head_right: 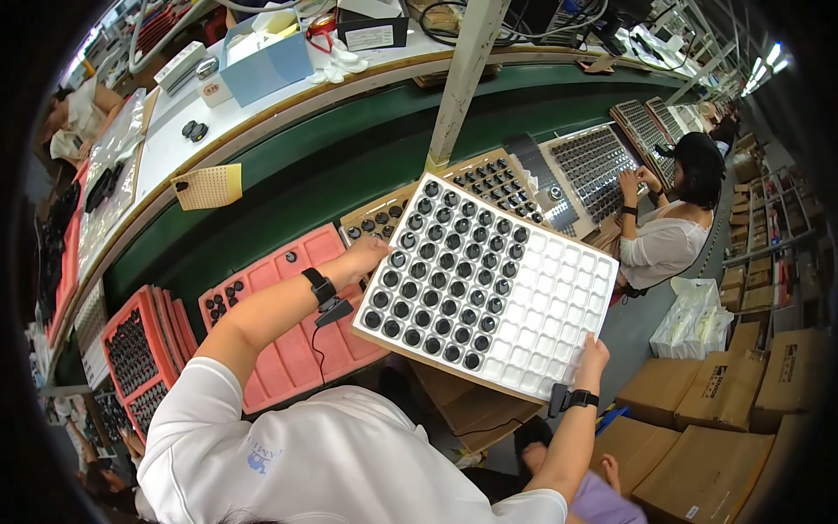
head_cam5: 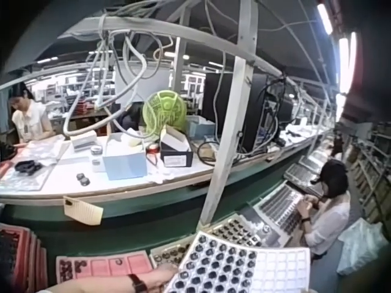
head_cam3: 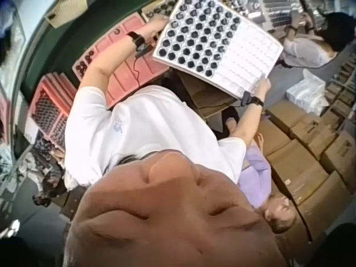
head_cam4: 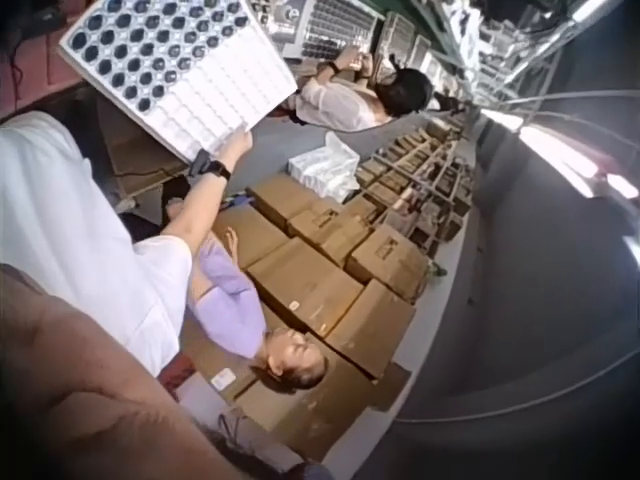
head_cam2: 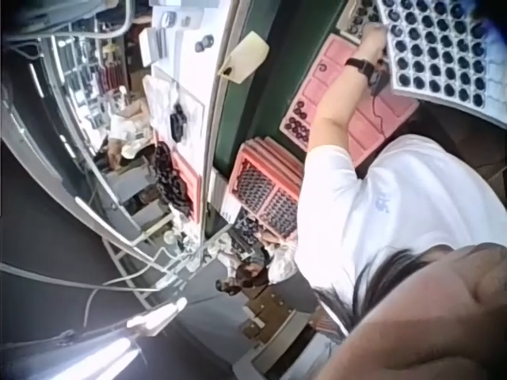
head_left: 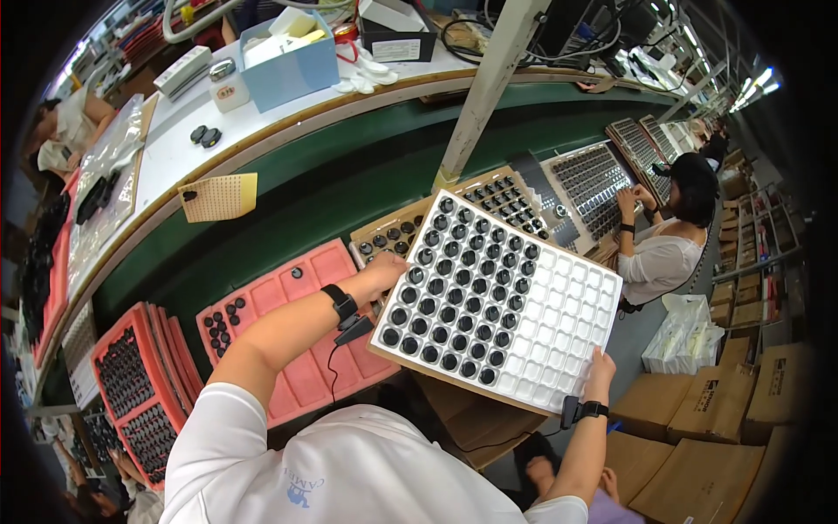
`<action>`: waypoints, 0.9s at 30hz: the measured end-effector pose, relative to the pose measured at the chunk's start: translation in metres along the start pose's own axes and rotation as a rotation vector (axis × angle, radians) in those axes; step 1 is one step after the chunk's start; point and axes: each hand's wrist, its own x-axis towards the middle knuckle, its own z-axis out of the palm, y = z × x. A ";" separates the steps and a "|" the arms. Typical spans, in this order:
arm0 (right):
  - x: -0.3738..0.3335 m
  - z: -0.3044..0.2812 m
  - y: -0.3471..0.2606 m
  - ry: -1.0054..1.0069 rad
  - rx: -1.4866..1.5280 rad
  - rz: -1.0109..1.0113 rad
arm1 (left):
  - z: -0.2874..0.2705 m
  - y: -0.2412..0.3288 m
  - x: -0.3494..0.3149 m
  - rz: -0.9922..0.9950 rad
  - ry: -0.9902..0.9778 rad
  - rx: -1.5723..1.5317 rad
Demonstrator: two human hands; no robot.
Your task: The person assembles camera lenses by hand, joining components from a pink tray together and placing the completed units into a white grid tray. After filling the grid tray, the person moves it aside and continues the assembly process with a new tray.
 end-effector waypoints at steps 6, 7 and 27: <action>-0.013 0.010 0.012 0.122 -0.003 0.067 | -0.005 0.003 0.049 0.067 -0.068 0.025; -0.014 0.012 0.014 0.145 0.012 0.068 | -0.006 0.004 0.056 0.072 -0.082 0.026; -0.071 0.058 0.026 0.247 0.246 0.176 | -0.010 0.043 0.149 0.097 -0.124 0.218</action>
